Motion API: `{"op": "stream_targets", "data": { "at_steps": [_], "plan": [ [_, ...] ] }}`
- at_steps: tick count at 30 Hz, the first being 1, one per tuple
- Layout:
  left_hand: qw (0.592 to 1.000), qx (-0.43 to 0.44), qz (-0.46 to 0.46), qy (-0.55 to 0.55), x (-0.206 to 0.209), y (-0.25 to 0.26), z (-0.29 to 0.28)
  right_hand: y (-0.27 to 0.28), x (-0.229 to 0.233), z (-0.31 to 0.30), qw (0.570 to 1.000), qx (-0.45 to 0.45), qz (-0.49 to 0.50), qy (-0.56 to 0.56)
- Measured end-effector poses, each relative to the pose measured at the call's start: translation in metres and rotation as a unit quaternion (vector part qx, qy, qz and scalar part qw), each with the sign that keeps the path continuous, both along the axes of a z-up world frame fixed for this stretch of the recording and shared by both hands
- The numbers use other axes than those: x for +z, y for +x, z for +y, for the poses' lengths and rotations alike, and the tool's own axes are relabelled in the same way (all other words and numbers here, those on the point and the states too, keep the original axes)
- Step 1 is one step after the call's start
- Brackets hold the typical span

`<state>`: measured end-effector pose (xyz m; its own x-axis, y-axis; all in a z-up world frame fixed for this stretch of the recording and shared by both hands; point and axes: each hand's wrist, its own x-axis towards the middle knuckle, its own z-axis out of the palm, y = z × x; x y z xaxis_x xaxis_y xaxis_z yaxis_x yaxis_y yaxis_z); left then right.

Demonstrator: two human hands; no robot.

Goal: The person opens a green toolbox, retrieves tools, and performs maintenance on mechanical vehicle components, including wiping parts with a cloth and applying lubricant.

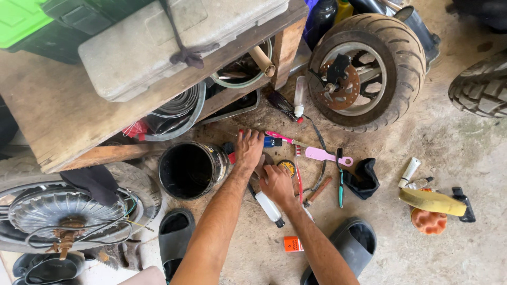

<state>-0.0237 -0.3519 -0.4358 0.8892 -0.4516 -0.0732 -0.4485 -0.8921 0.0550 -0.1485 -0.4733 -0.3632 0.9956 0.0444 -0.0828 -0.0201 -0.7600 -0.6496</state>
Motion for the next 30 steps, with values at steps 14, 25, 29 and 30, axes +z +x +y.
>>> {"op": "stream_targets", "data": {
  "at_steps": [14, 25, 29, 30],
  "plan": [
    [0.971, 0.098, 0.073, -0.206, 0.180, -0.022, -0.008, 0.009, 0.033, -0.012, 0.828, -0.381, 0.068, 0.406],
    [0.876, 0.035, 0.052, -0.478, 0.312, -0.072, -0.049, 0.010, 0.229, -0.020, 0.840, -0.254, -0.134, 0.461],
    [0.861, -0.026, 0.064, -0.504, 0.358, -0.090, -0.048, -0.002, 0.275, -0.034, 0.860, -0.225, -0.177, 0.422],
    [0.859, -0.033, 0.060, -0.507, 0.369, -0.095, -0.048, -0.004, 0.284, -0.039, 0.867, -0.221, -0.189, 0.403]
  ]
}}
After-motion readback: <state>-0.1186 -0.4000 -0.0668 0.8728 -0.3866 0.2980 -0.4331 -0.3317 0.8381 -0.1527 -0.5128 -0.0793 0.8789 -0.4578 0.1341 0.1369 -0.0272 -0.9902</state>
